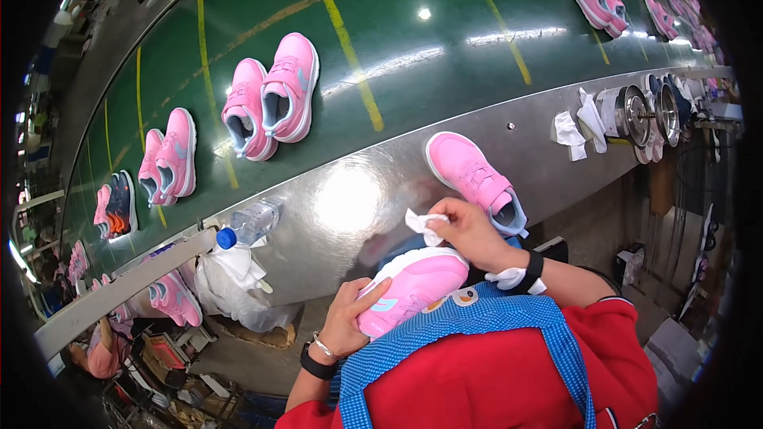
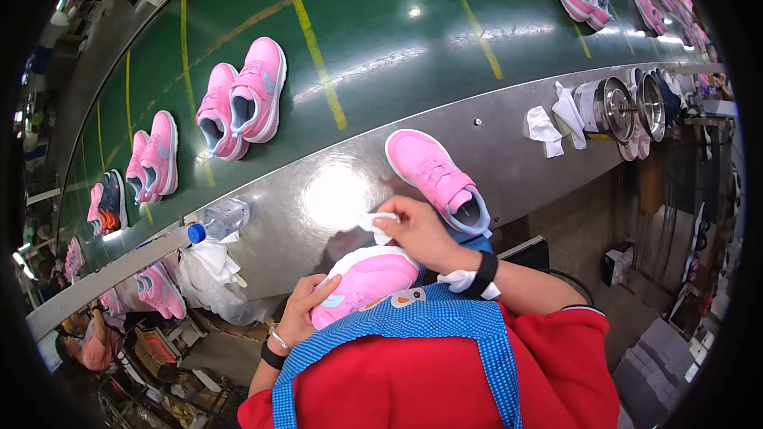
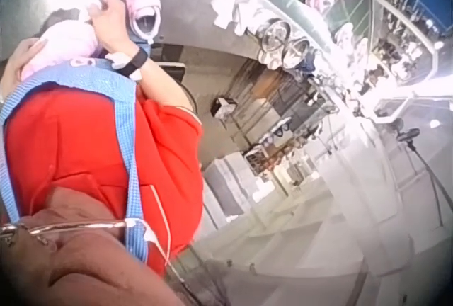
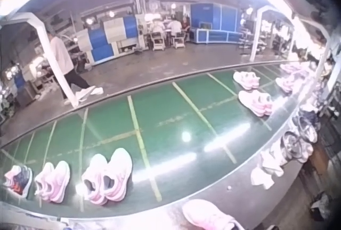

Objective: Inspecting and cleaning sneakers on a production line using a cloth and liquid.

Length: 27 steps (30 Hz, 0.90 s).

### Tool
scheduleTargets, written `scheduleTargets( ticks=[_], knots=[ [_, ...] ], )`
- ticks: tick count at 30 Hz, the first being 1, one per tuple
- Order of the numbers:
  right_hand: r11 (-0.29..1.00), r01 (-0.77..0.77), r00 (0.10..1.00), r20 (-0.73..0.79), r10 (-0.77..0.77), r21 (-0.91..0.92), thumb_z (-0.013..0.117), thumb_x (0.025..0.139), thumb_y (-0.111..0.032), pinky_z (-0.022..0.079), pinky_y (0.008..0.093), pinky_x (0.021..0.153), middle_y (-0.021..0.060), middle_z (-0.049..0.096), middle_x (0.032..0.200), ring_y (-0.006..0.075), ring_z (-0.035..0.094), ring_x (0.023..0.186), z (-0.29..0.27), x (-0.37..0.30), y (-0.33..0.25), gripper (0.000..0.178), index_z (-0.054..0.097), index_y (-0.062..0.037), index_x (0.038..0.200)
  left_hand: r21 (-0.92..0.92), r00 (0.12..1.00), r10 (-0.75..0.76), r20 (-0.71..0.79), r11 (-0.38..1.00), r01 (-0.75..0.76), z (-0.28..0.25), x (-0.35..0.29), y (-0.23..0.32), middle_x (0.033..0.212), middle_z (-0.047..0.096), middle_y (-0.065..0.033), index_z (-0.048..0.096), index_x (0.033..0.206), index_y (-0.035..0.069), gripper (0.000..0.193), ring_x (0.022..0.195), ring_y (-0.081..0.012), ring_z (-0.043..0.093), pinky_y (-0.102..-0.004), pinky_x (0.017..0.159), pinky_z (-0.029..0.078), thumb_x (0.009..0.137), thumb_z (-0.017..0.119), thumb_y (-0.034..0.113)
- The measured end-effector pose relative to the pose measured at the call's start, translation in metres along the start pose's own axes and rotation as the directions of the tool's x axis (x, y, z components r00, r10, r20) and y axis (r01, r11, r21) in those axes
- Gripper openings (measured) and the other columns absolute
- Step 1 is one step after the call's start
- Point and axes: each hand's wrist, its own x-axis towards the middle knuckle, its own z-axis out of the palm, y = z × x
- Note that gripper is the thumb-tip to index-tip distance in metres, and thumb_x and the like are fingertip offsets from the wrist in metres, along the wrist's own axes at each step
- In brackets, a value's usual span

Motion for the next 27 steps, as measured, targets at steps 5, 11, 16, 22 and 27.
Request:
scheduleTargets(
  ticks=[5, 11, 16, 22, 27],
  knots=[
    [0.981, 0.193, 0.977, 0.094, -0.19, -0.028, 0.057, 0.082, -0.007, 0.043, 0.0228, 0.068, 0.0016, 0.055, 0.081, 0.0091, 0.053, 0.078, -0.014, -0.008, -0.014, 0.009, 0.057, -0.0006, 0.089, -0.017, 0.999, -0.009, -0.041, 1.0, 0.008, 0.002, -0.006, -0.005, 0.107, 0.051, -0.0125, 0.052, 0.123, 0.019, 0.065, 0.092, -0.0284, 0.049, -0.0341, 0.082, 0.04, 0.062, 0.071, 0.011],
    [0.605, 0.517, 0.855, 0.405, -0.325, -0.605, 0.063, 0.072, -0.009, 0.043, 0.0306, 0.066, 0.0116, 0.055, 0.081, 0.0252, 0.055, 0.075, -0.028, -0.025, -0.033, 0.013, 0.061, -0.0026, 0.084, 0.013, 0.999, -0.021, -0.035, 1.0, 0.021, 0.002, -0.008, -0.006, 0.107, 0.052, -0.0132, 0.051, 0.124, 0.018, 0.063, 0.094, -0.0292, 0.049, -0.0341, 0.084, 0.04, 0.064, 0.069, 0.009],
    [0.99, 0.067, 0.996, 0.05, -0.074, 0.125, 0.052, 0.087, -0.015, 0.045, 0.0283, 0.064, 0.0038, 0.058, 0.087, 0.0145, 0.055, 0.074, -0.042, 0.007, -0.02, 0.012, 0.058, -0.0046, 0.092, -0.059, 0.944, -0.139, -0.299, 0.99, 0.127, 0.016, 0.021, -0.065, 0.106, 0.053, -0.0144, 0.049, 0.125, 0.017, 0.066, 0.1, -0.0318, 0.049, -0.0351, 0.088, 0.039, 0.063, 0.065, 0.005],
    [0.716, -0.207, 0.974, 0.207, 0.088, 0.666, 0.047, 0.09, -0.014, 0.046, 0.0292, 0.069, 0.0041, 0.057, 0.09, 0.014, 0.054, 0.078, 0.01, 0.026, -0.022, 0.016, 0.052, -0.0036, 0.1, 0.177, 0.918, -0.069, -0.391, 0.973, 0.149, 0.006, 0.012, -0.093, 0.125, 0.039, -0.0183, 0.04, 0.13, 0.011, 0.073, 0.113, -0.0336, 0.039, -0.0398, 0.095, 0.034, 0.062, 0.068, 0.012],
    [0.673, -0.307, 0.941, 0.323, 0.107, 0.673, 0.047, 0.09, -0.012, 0.046, 0.03, 0.071, 0.0086, 0.055, 0.096, 0.0163, 0.053, 0.083, 0.047, 0.039, -0.024, 0.022, 0.05, -0.0005, 0.108, -0.335, 0.367, -0.418, -0.831, 0.903, 0.269, -0.041, -0.021, -0.098, 0.122, 0.039, -0.0162, 0.028, 0.128, -0.002, 0.075, 0.114, -0.0269, 0.039, -0.0372, 0.093, 0.035, 0.069, 0.071, 0.016]
  ],
)
